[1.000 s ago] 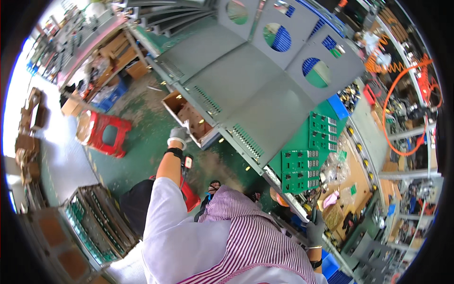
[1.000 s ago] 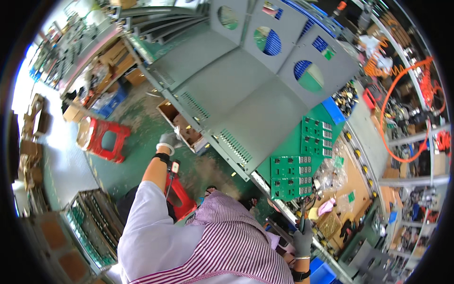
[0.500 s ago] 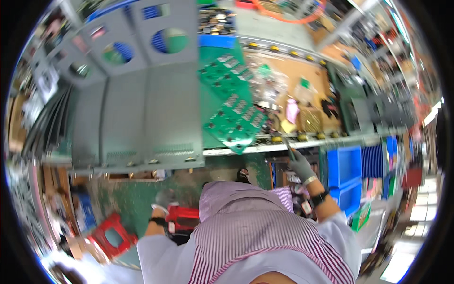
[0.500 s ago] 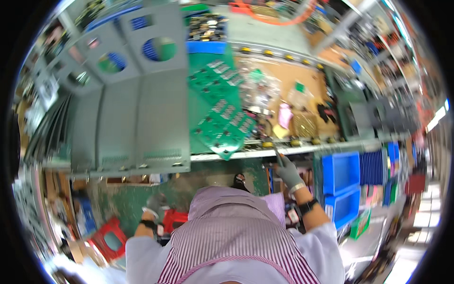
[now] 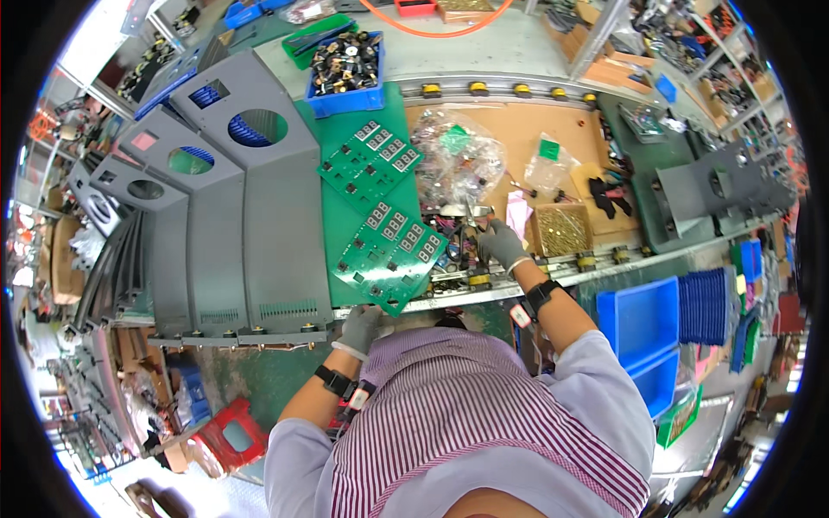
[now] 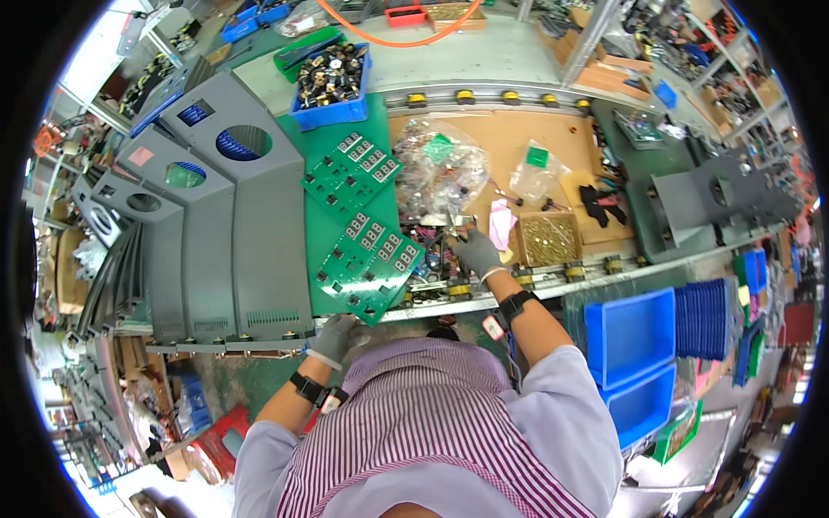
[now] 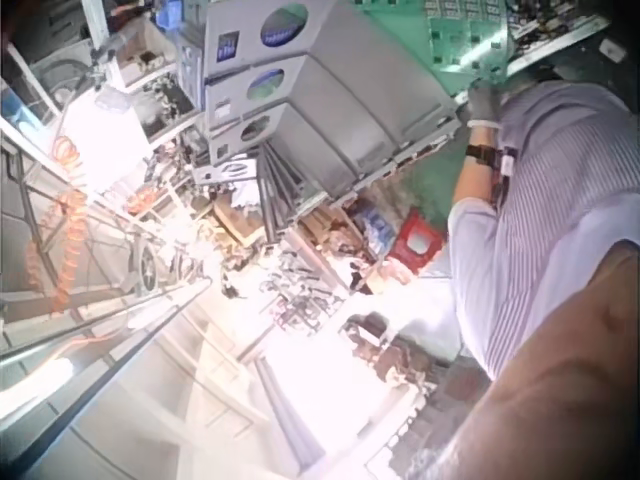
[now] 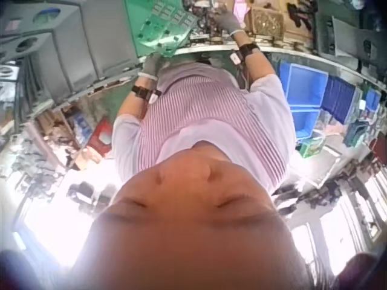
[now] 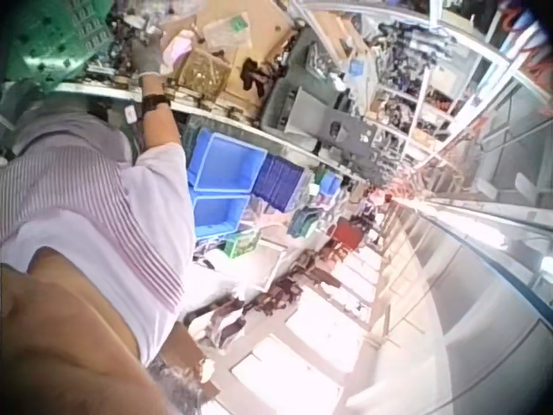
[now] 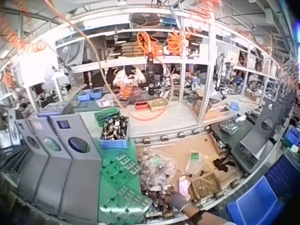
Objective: The person is assembling components on circuit boards and placing them into blue bins on a factory assembly line.
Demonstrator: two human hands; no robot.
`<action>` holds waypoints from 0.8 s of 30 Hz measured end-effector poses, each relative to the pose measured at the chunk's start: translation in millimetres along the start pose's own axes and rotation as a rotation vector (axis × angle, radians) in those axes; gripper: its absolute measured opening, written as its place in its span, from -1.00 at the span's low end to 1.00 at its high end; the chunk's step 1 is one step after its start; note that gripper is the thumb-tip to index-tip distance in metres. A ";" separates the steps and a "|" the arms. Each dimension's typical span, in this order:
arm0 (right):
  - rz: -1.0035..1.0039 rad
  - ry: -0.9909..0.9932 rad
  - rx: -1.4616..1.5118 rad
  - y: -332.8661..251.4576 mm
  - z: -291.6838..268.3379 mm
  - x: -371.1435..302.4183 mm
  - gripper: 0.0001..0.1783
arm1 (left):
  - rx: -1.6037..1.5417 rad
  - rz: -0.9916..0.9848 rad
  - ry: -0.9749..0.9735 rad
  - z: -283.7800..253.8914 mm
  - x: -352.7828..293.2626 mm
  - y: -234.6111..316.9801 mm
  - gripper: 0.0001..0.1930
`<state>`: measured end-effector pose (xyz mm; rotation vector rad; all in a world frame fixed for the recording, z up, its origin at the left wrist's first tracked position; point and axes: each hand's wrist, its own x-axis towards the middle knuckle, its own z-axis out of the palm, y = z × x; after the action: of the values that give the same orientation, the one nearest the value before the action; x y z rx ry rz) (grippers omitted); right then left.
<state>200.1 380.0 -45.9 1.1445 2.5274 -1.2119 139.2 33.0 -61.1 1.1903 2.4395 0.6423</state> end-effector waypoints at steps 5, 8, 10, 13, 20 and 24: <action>-0.312 -0.319 0.099 -47.3 25.6 2.5 -0.45 | -1.368 -0.726 0.244 47.6 2.5 -21.5 -0.88; -0.325 -0.381 -0.032 -58.1 46.1 25.3 -0.34 | -1.507 -0.930 0.217 29.6 12.8 -5.4 -0.75; -0.271 -0.461 0.007 -59.8 51.1 35.1 -0.37 | -1.450 -0.912 0.180 29.3 11.9 -4.3 -0.73; -0.125 -0.733 0.259 -75.7 32.5 24.9 -0.46 | -1.109 -0.513 0.301 42.9 2.8 -8.0 -0.75; -0.002 -0.907 0.805 -60.7 21.4 -1.1 -0.62 | -1.465 -0.338 -0.023 -66.1 -12.3 59.4 -0.42; -0.106 -0.825 1.195 -87.7 -22.8 -59.5 -0.56 | -1.516 -0.050 -0.197 -124.3 8.3 61.9 -0.25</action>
<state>187.8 326.7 47.7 0.3531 1.1635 -2.6085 113.0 43.1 75.2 0.4443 1.1129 1.7272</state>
